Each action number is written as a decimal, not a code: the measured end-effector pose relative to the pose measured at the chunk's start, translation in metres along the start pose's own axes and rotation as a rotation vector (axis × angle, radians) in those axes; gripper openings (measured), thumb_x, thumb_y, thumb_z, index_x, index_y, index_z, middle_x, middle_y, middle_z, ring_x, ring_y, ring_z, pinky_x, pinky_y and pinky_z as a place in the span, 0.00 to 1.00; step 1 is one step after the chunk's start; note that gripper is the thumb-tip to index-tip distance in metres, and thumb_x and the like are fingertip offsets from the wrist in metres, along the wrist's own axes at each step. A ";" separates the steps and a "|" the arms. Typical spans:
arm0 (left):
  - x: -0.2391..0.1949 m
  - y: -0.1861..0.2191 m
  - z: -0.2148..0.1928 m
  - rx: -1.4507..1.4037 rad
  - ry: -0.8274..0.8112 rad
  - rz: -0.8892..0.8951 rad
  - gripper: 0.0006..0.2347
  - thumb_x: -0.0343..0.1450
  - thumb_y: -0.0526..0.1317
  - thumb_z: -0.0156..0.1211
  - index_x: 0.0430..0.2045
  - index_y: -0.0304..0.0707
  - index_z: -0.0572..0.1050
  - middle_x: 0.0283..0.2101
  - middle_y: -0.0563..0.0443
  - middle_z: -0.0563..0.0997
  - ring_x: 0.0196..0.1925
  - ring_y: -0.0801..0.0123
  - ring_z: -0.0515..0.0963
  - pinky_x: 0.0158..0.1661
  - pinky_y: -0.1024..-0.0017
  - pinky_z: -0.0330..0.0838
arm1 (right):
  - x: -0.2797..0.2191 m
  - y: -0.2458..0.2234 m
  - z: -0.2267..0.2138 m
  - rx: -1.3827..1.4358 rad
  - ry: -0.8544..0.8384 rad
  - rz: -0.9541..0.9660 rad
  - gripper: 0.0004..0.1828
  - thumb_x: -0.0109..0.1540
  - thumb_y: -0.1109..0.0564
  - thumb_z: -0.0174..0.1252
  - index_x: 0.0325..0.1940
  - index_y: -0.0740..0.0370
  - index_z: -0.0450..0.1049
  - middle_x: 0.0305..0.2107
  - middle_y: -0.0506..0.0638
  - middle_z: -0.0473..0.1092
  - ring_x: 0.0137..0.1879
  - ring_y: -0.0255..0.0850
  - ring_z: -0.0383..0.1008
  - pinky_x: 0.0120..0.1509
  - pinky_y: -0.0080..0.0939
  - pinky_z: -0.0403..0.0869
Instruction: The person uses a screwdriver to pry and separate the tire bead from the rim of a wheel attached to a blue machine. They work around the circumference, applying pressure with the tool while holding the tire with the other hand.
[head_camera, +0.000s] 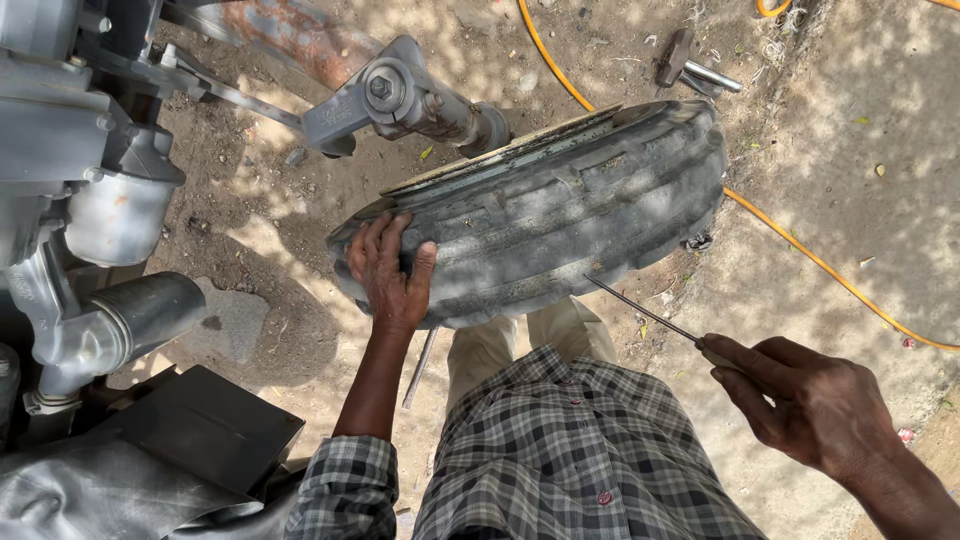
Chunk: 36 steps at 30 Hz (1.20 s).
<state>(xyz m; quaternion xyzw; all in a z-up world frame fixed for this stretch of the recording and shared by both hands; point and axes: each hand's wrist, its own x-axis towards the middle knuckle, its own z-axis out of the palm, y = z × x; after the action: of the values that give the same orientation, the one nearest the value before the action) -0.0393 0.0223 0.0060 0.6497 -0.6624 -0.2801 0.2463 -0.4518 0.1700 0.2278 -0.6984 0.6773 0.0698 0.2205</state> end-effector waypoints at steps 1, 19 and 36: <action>0.000 0.002 0.001 -0.012 0.007 0.009 0.29 0.73 0.65 0.53 0.61 0.47 0.74 0.69 0.41 0.68 0.75 0.42 0.55 0.71 0.40 0.40 | 0.004 0.000 -0.006 -0.042 -0.095 0.081 0.22 0.59 0.44 0.67 0.59 0.32 0.79 0.22 0.40 0.77 0.18 0.35 0.73 0.23 0.40 0.74; -0.002 0.002 0.011 0.013 0.128 0.067 0.29 0.76 0.66 0.47 0.59 0.43 0.75 0.66 0.40 0.72 0.74 0.45 0.59 0.72 0.37 0.38 | 0.024 -0.005 -0.040 0.061 0.017 0.139 0.20 0.62 0.39 0.59 0.57 0.40 0.78 0.22 0.44 0.75 0.18 0.31 0.75 0.21 0.34 0.75; 0.008 -0.088 -0.031 -0.162 -0.064 -0.153 0.33 0.73 0.66 0.50 0.67 0.41 0.69 0.68 0.22 0.62 0.71 0.33 0.62 0.60 0.46 0.67 | -0.004 -0.019 0.004 0.136 0.013 0.342 0.21 0.59 0.45 0.70 0.57 0.38 0.83 0.25 0.47 0.79 0.24 0.39 0.79 0.32 0.41 0.79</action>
<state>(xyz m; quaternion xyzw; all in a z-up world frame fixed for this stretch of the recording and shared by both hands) 0.0456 0.0131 -0.0324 0.6671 -0.5936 -0.3714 0.2543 -0.4330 0.1745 0.2297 -0.5568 0.7909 0.0556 0.2477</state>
